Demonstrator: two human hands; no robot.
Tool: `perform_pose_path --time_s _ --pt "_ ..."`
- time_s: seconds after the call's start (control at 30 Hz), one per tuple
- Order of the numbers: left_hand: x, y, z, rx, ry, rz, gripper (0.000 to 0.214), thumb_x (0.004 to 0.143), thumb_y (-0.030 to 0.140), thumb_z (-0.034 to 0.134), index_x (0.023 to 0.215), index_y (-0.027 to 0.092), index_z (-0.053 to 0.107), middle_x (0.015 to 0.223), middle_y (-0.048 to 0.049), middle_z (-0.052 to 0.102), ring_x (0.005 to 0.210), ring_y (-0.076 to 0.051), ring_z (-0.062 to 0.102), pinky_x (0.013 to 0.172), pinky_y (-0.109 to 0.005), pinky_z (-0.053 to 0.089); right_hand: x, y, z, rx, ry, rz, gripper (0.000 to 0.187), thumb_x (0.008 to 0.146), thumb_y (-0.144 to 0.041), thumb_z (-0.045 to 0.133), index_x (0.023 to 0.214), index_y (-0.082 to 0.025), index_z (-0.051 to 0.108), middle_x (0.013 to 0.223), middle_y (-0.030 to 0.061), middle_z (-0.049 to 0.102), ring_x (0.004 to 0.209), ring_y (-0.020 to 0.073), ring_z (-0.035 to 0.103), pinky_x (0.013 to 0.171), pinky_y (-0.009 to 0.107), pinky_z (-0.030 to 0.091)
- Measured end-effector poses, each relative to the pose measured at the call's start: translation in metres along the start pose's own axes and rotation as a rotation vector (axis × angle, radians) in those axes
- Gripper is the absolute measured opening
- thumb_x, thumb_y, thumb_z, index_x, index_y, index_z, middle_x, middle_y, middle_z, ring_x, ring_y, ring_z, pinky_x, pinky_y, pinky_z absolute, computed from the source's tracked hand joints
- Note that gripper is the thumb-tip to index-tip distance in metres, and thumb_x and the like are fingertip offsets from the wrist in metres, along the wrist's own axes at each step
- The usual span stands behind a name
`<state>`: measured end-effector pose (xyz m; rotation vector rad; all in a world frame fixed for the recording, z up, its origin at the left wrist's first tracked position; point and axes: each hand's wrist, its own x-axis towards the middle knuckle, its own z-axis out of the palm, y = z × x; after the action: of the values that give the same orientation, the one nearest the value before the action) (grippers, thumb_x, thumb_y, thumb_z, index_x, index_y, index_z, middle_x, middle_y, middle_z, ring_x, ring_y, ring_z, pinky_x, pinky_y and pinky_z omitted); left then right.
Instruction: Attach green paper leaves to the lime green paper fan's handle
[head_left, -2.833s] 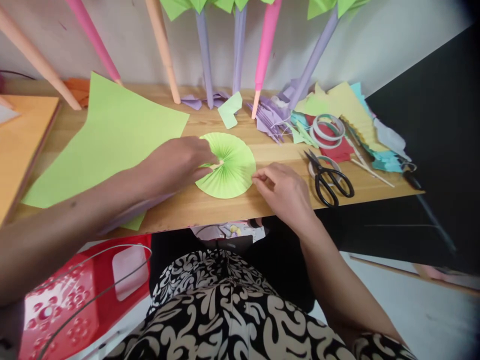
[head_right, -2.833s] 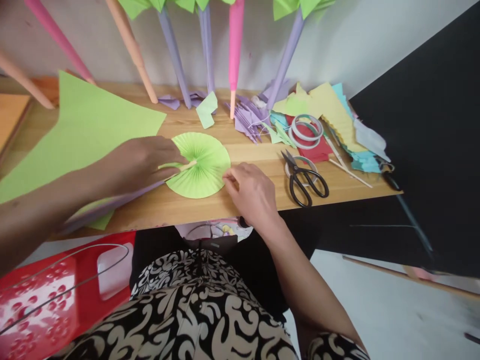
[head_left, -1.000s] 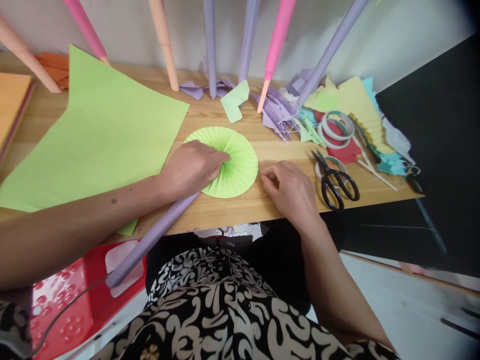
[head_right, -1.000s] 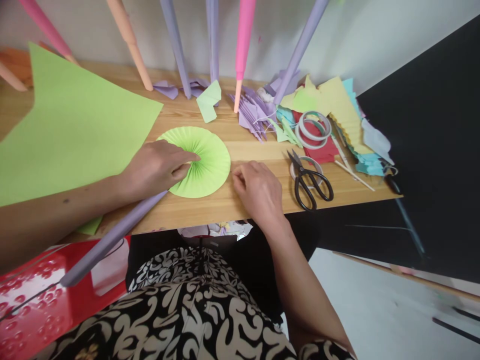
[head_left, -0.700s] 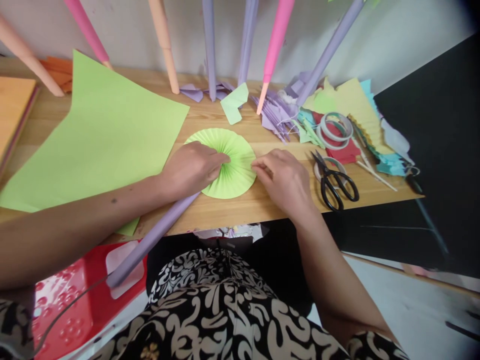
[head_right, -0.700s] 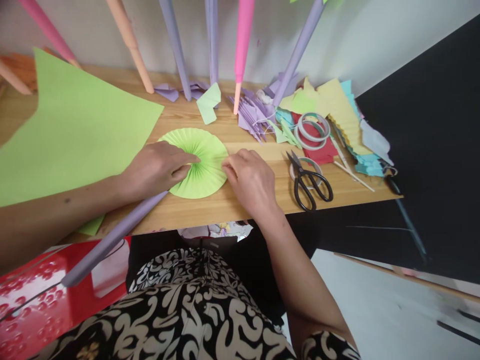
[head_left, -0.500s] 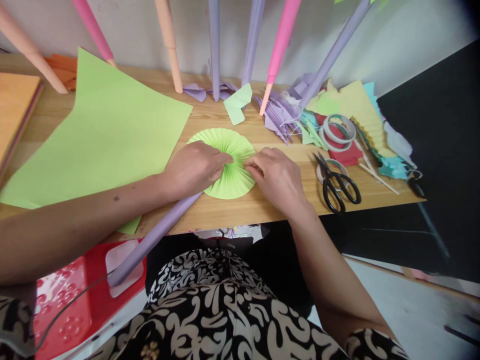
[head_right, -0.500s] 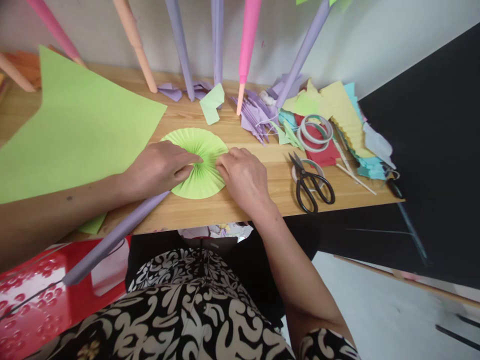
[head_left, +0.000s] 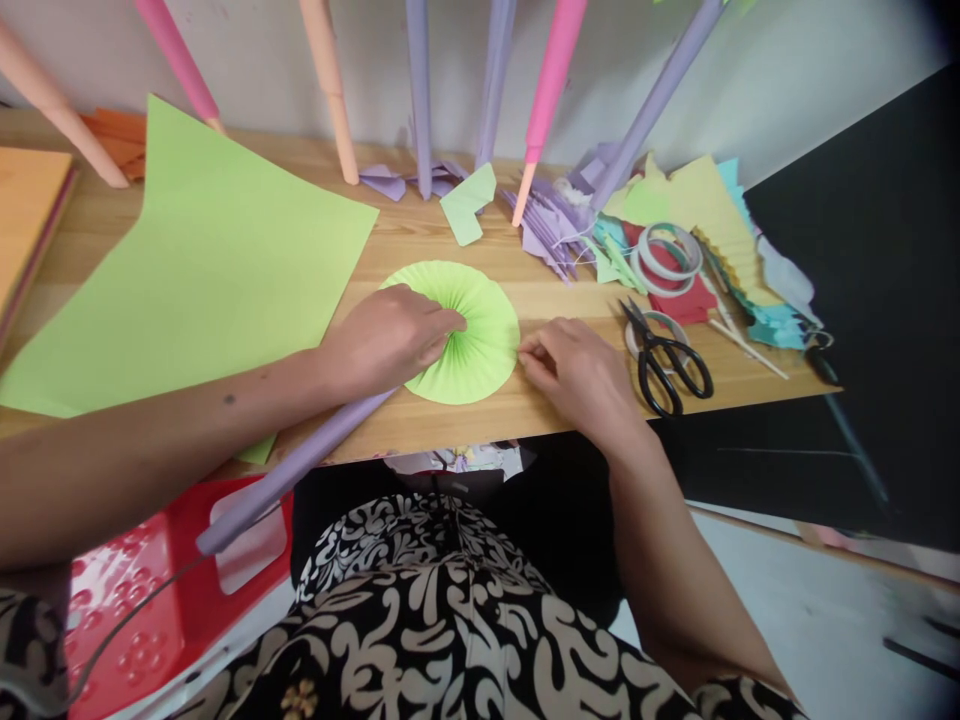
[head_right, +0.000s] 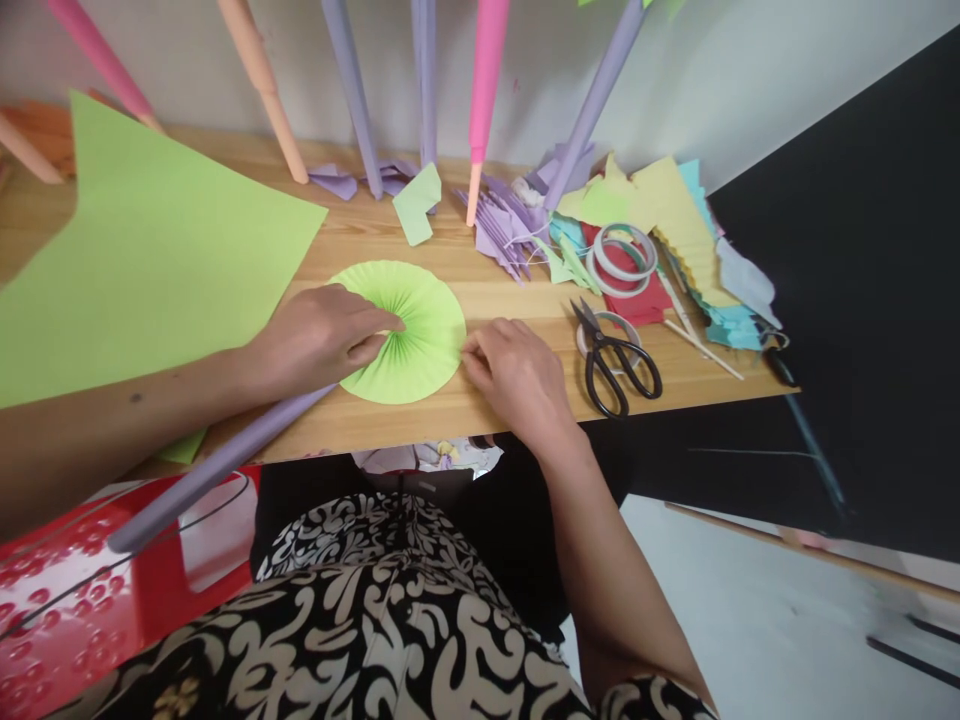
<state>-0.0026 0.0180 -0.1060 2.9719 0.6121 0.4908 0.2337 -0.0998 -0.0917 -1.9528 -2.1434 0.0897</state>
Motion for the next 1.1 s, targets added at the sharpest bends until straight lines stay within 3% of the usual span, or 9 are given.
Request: perform_pose_path --time_s 0.17,0.37,0.7,1.1 --pt "-0.001 0.000 -0.001 -0.004 -0.028 0.031 0.031 0.091 0.013 0.045 0.098 0.020 0.075 0.072 -0.0042 0.071 0.067 -0.017 0.064 0.066 -0.030 0.043 -0.017 0.012 -0.011 -0.021 0.053 0.070 0.012 0.092 -0.021 0.055 0.083 -0.022 0.063 0.083 0.0055 0.064 0.083 0.0233 0.058 0.071 0.034 0.039" --pt "0.000 0.003 -0.003 0.019 -0.051 0.069 0.030 0.095 0.016 0.044 0.097 0.020 0.074 0.071 -0.0032 0.069 0.068 -0.018 0.064 0.065 -0.030 0.042 0.003 -0.009 -0.008 0.043 0.035 0.014 0.017 0.098 -0.024 0.053 0.088 -0.023 0.067 0.094 0.0070 0.069 0.094 0.0245 0.059 0.076 0.034 0.040" --pt "0.001 0.003 -0.003 0.019 -0.054 0.072 0.029 0.094 0.015 0.045 0.094 0.021 0.073 0.072 -0.0034 0.069 0.068 -0.017 0.063 0.065 -0.030 0.041 0.023 -0.028 0.005 -0.011 -0.027 -0.032 0.018 0.096 -0.020 0.054 0.084 -0.022 0.068 0.089 0.0069 0.068 0.091 0.0232 0.059 0.070 0.033 0.036" --pt "0.000 0.000 0.002 -0.056 -0.015 0.105 0.026 0.093 0.014 0.046 0.088 0.019 0.071 0.073 -0.0034 0.070 0.068 -0.015 0.064 0.066 -0.027 0.044 -0.014 0.011 -0.012 -0.014 0.024 0.042 0.013 0.092 -0.020 0.056 0.082 -0.021 0.064 0.084 0.0056 0.066 0.086 0.0234 0.059 0.071 0.033 0.038"
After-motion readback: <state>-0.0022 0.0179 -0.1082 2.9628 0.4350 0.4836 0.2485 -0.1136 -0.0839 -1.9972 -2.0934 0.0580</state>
